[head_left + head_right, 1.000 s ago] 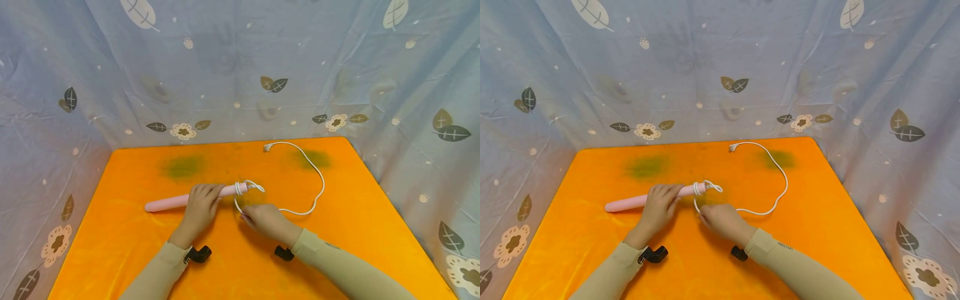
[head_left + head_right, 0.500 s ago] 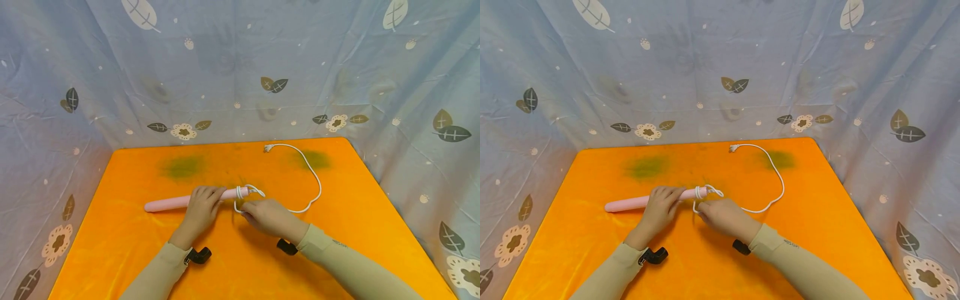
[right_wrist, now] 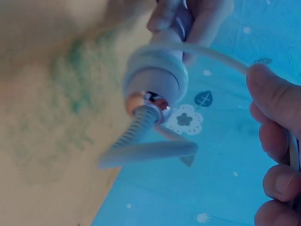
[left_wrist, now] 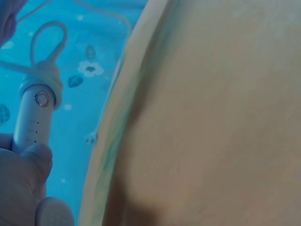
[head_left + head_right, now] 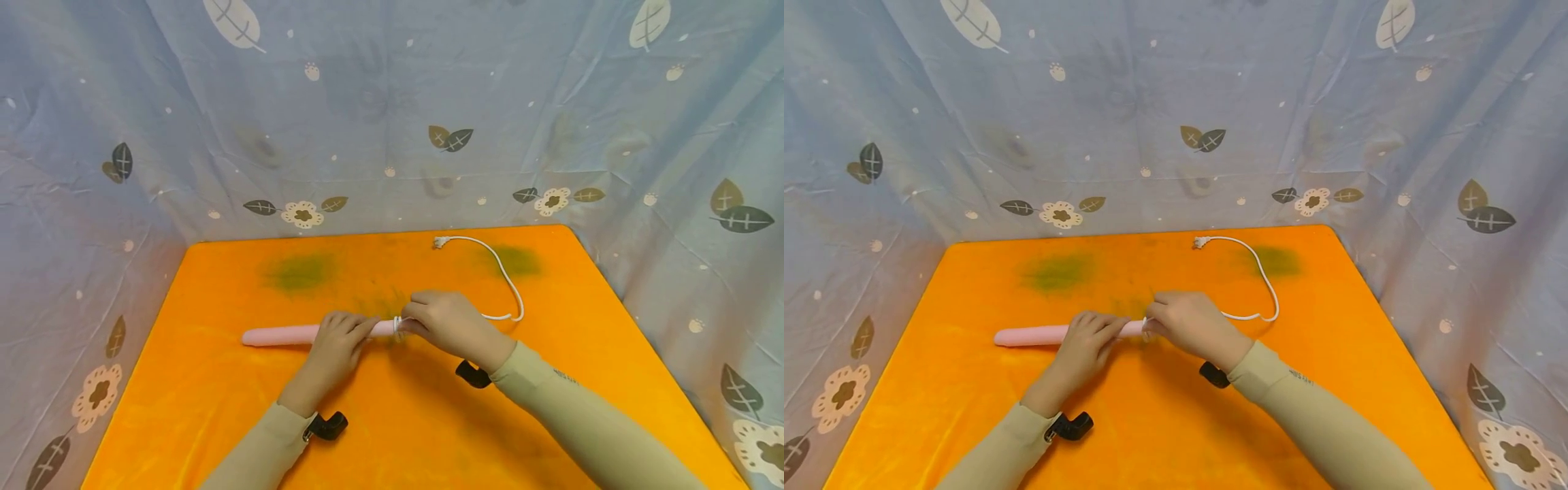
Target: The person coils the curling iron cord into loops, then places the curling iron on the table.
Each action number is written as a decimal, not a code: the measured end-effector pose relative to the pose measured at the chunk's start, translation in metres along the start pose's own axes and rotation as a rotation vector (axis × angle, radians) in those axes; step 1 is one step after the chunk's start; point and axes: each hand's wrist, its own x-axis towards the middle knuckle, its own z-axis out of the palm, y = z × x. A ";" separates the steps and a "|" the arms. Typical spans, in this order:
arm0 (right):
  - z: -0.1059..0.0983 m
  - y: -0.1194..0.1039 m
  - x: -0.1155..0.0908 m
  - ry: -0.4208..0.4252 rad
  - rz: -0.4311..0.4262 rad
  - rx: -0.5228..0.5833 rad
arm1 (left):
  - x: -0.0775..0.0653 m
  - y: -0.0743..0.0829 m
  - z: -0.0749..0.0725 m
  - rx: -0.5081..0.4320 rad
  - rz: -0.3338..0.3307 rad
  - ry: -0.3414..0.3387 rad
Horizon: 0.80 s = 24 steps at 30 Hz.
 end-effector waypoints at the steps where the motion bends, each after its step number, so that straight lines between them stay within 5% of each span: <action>1: 0.000 0.001 0.002 -0.010 0.010 0.003 | -0.001 0.001 0.001 -0.002 0.012 0.004; 13: 0.012 0.027 0.008 -0.183 0.256 0.161 | -0.006 0.009 0.005 -0.013 0.063 0.033; 24: -0.004 0.032 0.006 -0.165 0.241 0.148 | -0.002 0.009 0.000 -0.047 0.022 0.003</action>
